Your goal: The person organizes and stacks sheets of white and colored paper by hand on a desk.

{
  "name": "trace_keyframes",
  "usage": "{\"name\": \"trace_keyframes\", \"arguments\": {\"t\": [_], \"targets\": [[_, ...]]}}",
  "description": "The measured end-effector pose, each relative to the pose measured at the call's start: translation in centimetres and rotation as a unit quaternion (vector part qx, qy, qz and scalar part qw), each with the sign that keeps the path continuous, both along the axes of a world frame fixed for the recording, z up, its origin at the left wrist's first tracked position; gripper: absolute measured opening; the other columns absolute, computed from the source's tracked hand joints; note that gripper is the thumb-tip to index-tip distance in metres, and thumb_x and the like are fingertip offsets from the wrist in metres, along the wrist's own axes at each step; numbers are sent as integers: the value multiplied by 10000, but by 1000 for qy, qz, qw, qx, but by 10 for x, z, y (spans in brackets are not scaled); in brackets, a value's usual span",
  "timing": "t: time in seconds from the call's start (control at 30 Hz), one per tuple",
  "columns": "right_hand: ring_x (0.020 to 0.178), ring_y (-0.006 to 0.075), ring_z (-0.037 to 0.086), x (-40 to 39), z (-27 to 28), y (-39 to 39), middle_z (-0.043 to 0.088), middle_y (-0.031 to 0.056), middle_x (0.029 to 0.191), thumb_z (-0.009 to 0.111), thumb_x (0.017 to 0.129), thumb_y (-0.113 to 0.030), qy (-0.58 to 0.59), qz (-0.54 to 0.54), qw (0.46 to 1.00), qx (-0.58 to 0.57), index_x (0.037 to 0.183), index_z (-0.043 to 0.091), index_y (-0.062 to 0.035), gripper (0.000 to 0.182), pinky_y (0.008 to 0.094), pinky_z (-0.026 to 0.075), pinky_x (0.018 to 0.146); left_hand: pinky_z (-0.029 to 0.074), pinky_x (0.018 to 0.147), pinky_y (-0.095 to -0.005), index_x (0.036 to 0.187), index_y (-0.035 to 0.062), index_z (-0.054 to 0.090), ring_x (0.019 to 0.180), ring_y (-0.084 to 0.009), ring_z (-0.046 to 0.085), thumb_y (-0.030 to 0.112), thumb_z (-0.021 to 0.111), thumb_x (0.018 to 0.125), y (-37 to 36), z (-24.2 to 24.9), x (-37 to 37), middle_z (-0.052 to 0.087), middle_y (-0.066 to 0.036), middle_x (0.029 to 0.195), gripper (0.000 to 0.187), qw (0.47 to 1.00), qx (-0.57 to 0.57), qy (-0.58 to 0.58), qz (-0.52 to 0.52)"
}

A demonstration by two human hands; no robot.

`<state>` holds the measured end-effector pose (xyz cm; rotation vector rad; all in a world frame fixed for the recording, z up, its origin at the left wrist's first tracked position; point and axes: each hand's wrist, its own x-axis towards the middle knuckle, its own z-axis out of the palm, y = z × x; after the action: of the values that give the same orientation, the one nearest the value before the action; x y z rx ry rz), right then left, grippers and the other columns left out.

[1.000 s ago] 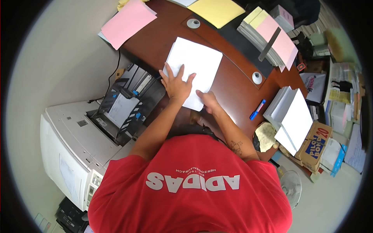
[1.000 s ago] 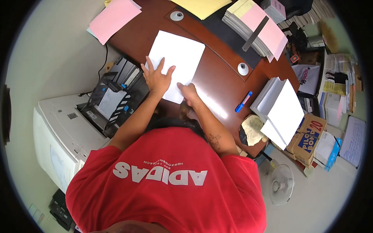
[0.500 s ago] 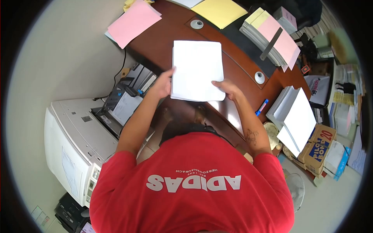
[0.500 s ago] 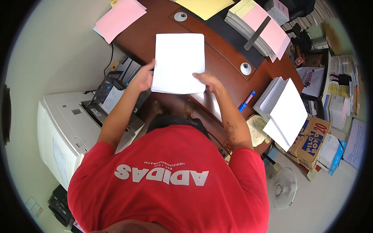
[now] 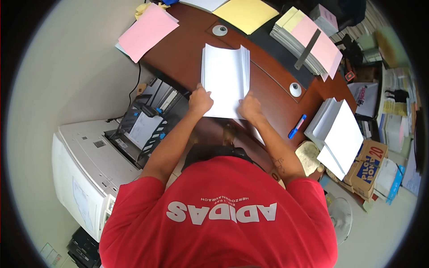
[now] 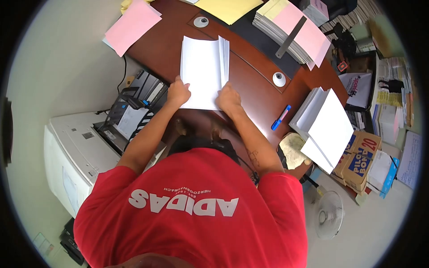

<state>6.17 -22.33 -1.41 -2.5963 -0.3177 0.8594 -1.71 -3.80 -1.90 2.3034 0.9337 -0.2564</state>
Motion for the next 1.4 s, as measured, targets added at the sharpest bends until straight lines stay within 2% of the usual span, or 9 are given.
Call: {"name": "trace_keyframes", "arguments": {"t": [0.13,0.23,0.5,0.6,0.77,0.83,1.13,1.33,1.4], "targets": [[1043,401,639,31,8,-16,646,285,1122,648,896,-288,92,-52,991,81,1228,512,126,547,457,493,924,498,897,-489,1152,-78,538,1040,-447,630,204,674,861,33,-35,0,649,-303,1074,428,996,-35,-78,-30],[1049,339,645,67,-20,-2,656,233,1136,642,899,-341,221,-164,943,187,1258,537,110,585,441,503,905,547,774,-415,1081,-132,593,986,-324,682,214,651,897,58,-38,22,678,-233,1058,396,922,-365,-40,123],[978,391,683,41,50,59,681,294,1024,663,826,-243,-53,35,998,-3,1047,678,99,407,439,536,889,515,914,-468,1021,-47,685,1044,-436,635,264,702,829,-7,62,74,661,-295,1064,366,989,14,53,-136],[984,372,687,47,42,42,683,276,1060,692,821,-240,-15,-5,998,69,1036,699,70,378,418,536,884,537,860,-450,992,-88,675,988,-412,671,260,736,810,4,47,64,678,-288,1022,397,997,2,-17,-70],[870,265,700,57,0,0,693,242,963,684,899,-220,194,-157,921,298,1068,626,177,435,353,560,758,550,758,-377,1022,-172,625,884,-285,693,220,736,841,66,-24,42,691,-251,967,446,916,-378,-124,46],[910,271,695,52,-11,-4,671,271,1024,658,928,-211,296,-253,801,456,1076,600,204,445,350,563,750,548,751,-374,1024,-175,624,886,-269,688,225,735,852,75,-26,36,690,-242,972,450,882,-438,-159,66],[847,334,704,67,6,25,702,230,972,726,802,-350,-2,-36,999,-1,1064,663,113,536,402,561,694,487,966,-441,1156,-100,607,1169,-415,587,294,696,868,33,23,57,601,-327,1200,497,996,-61,43,-42],[793,277,691,56,53,35,695,217,919,775,775,-304,87,-70,984,142,1031,655,156,540,374,529,651,573,751,-396,1127,-112,618,930,-339,698,231,699,878,28,30,63,660,-269,1118,432,988,-143,-8,-60],[790,235,680,74,26,13,689,206,916,778,797,-209,136,-93,966,202,1021,655,163,451,359,518,665,567,741,-367,1091,-132,633,898,-269,699,188,717,872,60,15,54,695,-227,1035,397,906,-409,-114,-7]]}}
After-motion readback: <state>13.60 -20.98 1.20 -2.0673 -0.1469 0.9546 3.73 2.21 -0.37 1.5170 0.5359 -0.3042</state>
